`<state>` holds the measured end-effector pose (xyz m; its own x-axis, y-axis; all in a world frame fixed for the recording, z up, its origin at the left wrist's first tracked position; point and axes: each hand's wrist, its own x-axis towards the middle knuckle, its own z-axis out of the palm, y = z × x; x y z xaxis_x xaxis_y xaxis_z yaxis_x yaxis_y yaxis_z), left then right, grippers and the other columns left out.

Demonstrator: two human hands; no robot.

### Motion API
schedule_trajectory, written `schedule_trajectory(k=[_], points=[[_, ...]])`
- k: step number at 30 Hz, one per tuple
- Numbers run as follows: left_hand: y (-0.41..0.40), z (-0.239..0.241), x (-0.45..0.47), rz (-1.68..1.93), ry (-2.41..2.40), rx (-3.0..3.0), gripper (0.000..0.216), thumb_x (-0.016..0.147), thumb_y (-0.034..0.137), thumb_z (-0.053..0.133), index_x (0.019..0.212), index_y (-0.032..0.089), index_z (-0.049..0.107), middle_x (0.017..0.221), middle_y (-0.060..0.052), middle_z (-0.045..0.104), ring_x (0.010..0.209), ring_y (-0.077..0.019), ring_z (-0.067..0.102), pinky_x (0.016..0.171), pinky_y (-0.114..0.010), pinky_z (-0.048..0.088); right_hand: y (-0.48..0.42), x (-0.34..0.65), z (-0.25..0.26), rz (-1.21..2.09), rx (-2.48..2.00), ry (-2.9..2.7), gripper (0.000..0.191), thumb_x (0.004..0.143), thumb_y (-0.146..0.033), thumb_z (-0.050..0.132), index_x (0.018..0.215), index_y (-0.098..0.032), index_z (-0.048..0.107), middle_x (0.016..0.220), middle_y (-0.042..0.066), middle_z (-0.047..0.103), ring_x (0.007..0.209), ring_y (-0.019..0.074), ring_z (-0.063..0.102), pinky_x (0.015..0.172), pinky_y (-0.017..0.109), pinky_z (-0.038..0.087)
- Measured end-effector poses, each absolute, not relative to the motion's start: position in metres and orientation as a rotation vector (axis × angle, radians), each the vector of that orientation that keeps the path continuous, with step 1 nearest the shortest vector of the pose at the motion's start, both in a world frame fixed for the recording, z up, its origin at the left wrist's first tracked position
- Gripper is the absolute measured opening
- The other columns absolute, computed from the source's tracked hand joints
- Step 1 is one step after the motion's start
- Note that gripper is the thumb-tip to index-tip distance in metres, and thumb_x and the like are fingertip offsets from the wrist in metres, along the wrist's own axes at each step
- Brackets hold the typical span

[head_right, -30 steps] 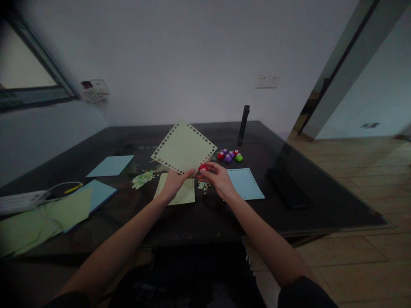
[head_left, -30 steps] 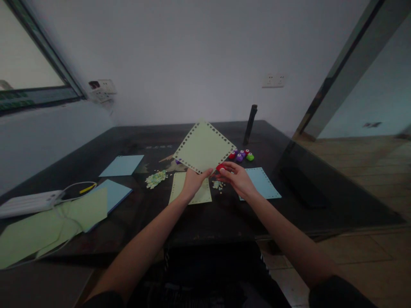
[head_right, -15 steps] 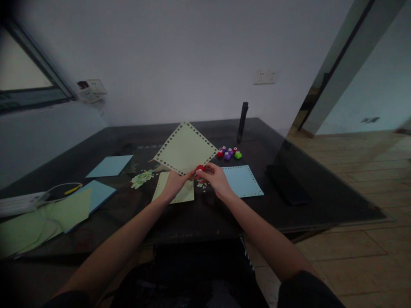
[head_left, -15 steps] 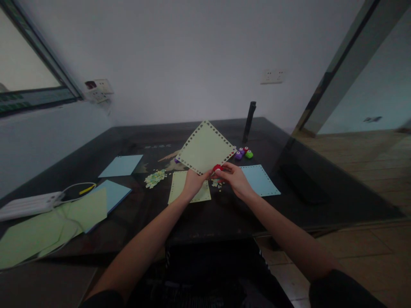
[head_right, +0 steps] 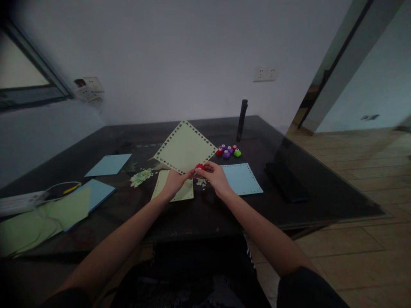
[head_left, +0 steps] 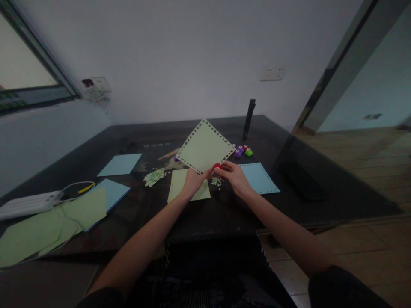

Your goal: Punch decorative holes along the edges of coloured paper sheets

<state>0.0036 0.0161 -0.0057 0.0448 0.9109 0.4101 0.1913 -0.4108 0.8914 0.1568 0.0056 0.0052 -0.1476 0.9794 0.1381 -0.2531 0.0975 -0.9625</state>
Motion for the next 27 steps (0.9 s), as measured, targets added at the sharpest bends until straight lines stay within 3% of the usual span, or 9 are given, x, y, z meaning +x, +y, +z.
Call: schedule_trajectory(k=[7, 13, 19, 27], points=[[0.0164, -0.0078, 0.0027, 1.422, 1.129, 1.681, 0.042, 0.073, 0.025, 0.066, 0.113, 0.015, 0.06, 0.107, -0.01, 0.069, 0.112, -0.0235, 0.058, 0.101, -0.04, 0.04, 0.0054, 0.157, 0.0067, 1.336, -0.869, -1.207, 0.028, 0.059, -0.036, 0.078, 0.076, -0.019, 0.064, 0.079, 0.003, 0.067, 0.072, 0.0162, 0.061, 0.064, 0.03, 0.048], [0.0124, -0.0045, 0.0059, 1.397, 1.105, 1.637, 0.04, 0.074, 0.024, 0.065, 0.112, 0.016, 0.062, 0.104, -0.01, 0.07, 0.096, -0.0233, 0.065, 0.091, -0.04, 0.049, 0.0068, 0.1577, 0.0037, 1.31, -0.888, -1.228, 0.026, 0.059, -0.037, 0.078, 0.071, -0.019, 0.063, 0.073, 0.002, 0.066, 0.068, 0.0161, 0.061, 0.064, 0.03, 0.048], [0.0137, -0.006, 0.006, 1.41, 1.113, 1.678, 0.042, 0.073, 0.025, 0.067, 0.113, 0.015, 0.061, 0.11, -0.01, 0.068, 0.105, -0.023, 0.061, 0.097, -0.039, 0.044, 0.008, 0.1579, 0.0026, 1.294, -0.898, -1.237, 0.027, 0.059, -0.039, 0.077, 0.071, -0.019, 0.064, 0.073, 0.003, 0.067, 0.069, 0.0165, 0.061, 0.064, 0.03, 0.048], [0.0144, -0.0079, 0.0063, 1.377, 1.133, 1.677, 0.037, 0.073, 0.024, 0.065, 0.109, 0.016, 0.064, 0.108, -0.01, 0.069, 0.101, -0.0232, 0.063, 0.093, -0.039, 0.046, 0.0108, 0.159, -0.0012, 1.267, -0.913, -1.238, 0.024, 0.06, -0.037, 0.077, 0.07, -0.019, 0.064, 0.071, 0.002, 0.066, 0.068, 0.0159, 0.06, 0.066, 0.03, 0.046]])
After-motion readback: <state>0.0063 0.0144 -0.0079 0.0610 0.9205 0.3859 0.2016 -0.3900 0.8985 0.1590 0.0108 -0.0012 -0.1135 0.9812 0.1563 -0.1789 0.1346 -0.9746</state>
